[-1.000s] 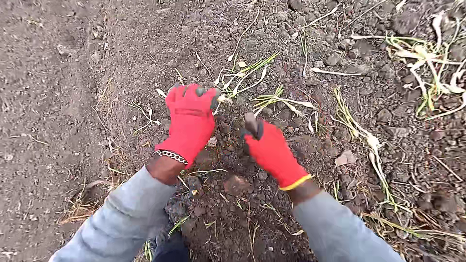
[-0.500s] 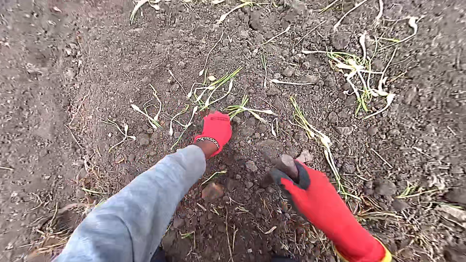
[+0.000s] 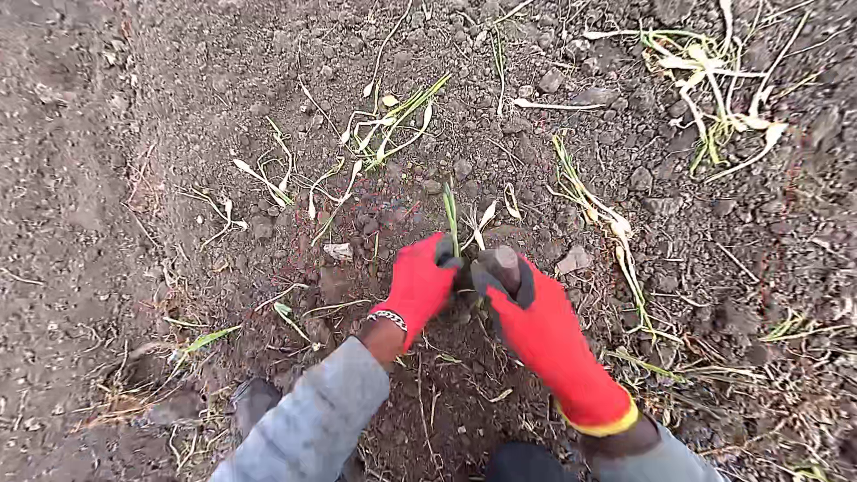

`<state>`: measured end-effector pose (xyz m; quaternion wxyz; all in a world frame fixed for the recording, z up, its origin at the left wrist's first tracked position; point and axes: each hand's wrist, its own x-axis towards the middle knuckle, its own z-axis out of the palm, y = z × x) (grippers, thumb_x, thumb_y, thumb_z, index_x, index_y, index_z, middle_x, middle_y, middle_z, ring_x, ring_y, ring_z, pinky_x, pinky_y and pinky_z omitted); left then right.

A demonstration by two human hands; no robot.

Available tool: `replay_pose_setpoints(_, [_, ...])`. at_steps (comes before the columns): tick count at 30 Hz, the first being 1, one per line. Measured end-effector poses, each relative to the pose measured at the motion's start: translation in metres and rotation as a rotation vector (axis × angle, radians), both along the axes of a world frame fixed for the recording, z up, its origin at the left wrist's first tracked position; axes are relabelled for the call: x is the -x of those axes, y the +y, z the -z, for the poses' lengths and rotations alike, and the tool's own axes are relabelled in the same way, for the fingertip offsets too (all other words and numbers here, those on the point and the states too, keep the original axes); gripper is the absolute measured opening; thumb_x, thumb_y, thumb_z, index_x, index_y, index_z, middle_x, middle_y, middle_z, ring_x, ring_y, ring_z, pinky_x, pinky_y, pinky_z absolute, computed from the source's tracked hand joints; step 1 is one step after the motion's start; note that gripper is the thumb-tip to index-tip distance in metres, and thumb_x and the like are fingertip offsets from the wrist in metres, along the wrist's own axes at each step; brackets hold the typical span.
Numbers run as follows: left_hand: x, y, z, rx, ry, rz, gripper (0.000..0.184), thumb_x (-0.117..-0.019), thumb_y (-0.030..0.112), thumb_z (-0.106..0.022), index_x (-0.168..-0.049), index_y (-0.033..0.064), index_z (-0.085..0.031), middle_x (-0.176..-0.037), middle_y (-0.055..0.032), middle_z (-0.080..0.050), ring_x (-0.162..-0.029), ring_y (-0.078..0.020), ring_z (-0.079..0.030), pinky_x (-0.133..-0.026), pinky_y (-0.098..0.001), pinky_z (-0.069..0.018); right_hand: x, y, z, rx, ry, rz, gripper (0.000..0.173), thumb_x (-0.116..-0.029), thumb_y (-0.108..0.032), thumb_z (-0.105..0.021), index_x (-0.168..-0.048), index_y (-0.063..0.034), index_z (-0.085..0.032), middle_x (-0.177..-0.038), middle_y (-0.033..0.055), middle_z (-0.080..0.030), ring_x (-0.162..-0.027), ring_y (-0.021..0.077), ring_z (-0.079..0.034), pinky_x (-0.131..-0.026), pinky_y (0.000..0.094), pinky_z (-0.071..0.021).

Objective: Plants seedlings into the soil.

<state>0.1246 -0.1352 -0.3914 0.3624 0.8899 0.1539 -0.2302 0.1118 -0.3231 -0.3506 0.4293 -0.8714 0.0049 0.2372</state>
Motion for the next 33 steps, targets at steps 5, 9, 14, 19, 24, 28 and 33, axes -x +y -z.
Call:
replay_pose_setpoints(5, [0.002, 0.003, -0.010, -0.285, 0.203, 0.213, 0.032, -0.1023, 0.039, -0.063, -0.116, 0.0115, -0.072, -0.107, -0.0147, -0.074, -0.105, -0.0349, -0.071, -0.091, -0.0619, -0.0543, 0.042, -0.069, -0.045, -0.094, -0.078, 0.025, 0.043, -0.0998, -0.040, -0.062, -0.128, -0.0074, -0.066, -0.095, 0.0023, -0.075, -0.075, 0.0075, -0.070, -0.066, 0.0332, -0.0615])
replay_pose_setpoints(9, [-0.022, 0.000, -0.056, -0.536, -0.208, 0.277, 0.027, -0.1005, 0.028, -0.063, -0.119, 0.0116, -0.073, -0.103, -0.0178, -0.073, -0.088, -0.0378, -0.073, -0.071, -0.0604, -0.0574, 0.042, -0.075, 0.015, 0.023, 0.134, 0.083, 0.045, -0.0940, -0.048, -0.060, -0.120, -0.0122, -0.069, -0.088, 0.0000, -0.072, -0.077, 0.0123, -0.070, -0.069, 0.0411, -0.0603])
replay_pose_setpoints(14, [-0.031, -0.070, -0.009, -0.314, -0.174, 0.817, 0.038, -0.0935, -0.002, -0.065, -0.129, 0.0104, -0.068, -0.131, -0.0271, -0.059, -0.111, -0.0431, -0.064, -0.087, -0.0528, -0.0577, -0.028, -0.121, -0.107, -0.407, -0.066, 0.156, 0.024, -0.1016, -0.040, -0.060, -0.114, -0.0206, -0.068, -0.066, -0.0083, -0.057, -0.045, 0.0032, -0.048, -0.039, 0.0228, -0.0443])
replay_pose_setpoints(19, [-0.050, -0.040, -0.011, -0.265, -0.252, 0.644, 0.028, -0.0964, 0.005, -0.065, -0.124, 0.0054, -0.070, -0.121, -0.0244, -0.064, -0.102, -0.0405, -0.069, -0.083, -0.0550, -0.0592, -0.053, -0.138, -0.160, -0.235, -0.317, 0.011, 0.019, -0.1013, -0.017, -0.056, -0.087, -0.0063, -0.063, -0.062, -0.0059, -0.056, -0.054, -0.0039, -0.053, -0.051, 0.0127, -0.0464])
replay_pose_setpoints(24, [-0.054, -0.022, -0.068, 0.221, -0.487, -0.062, 0.023, -0.0985, 0.005, -0.062, -0.121, 0.0028, -0.066, -0.100, -0.0067, -0.072, -0.081, -0.0155, -0.073, -0.072, -0.0359, -0.0660, -0.018, -0.035, 0.020, 0.097, -0.092, -0.013, 0.036, -0.0966, -0.037, -0.065, -0.121, -0.0109, -0.063, -0.084, 0.0096, -0.068, -0.073, 0.0281, -0.068, -0.062, 0.0552, -0.0555])
replay_pose_setpoints(28, [-0.002, -0.063, -0.018, 0.397, -0.293, -0.131, 0.022, -0.1039, 0.009, -0.056, -0.125, 0.0057, -0.062, -0.097, -0.0089, -0.072, -0.078, -0.0187, -0.073, -0.072, -0.0403, -0.0653, 0.003, -0.065, 0.010, 0.026, 0.001, 0.017, 0.036, -0.0969, -0.034, -0.065, -0.125, -0.0117, -0.064, -0.090, 0.0067, -0.070, -0.077, 0.0222, -0.069, -0.067, 0.0493, -0.0577])
replay_pose_setpoints(33, [0.002, -0.063, 0.008, -0.040, -0.162, 0.186, 0.026, -0.1001, 0.012, -0.063, -0.124, 0.0059, -0.071, -0.122, -0.0174, -0.070, -0.109, -0.0319, -0.070, -0.096, -0.0533, -0.0568, 0.030, -0.125, -0.044, -0.014, -0.223, 0.126, 0.044, -0.0967, -0.044, -0.062, -0.130, -0.0158, -0.065, -0.099, -0.0069, -0.074, -0.078, -0.0008, -0.068, -0.067, 0.0259, -0.0607])
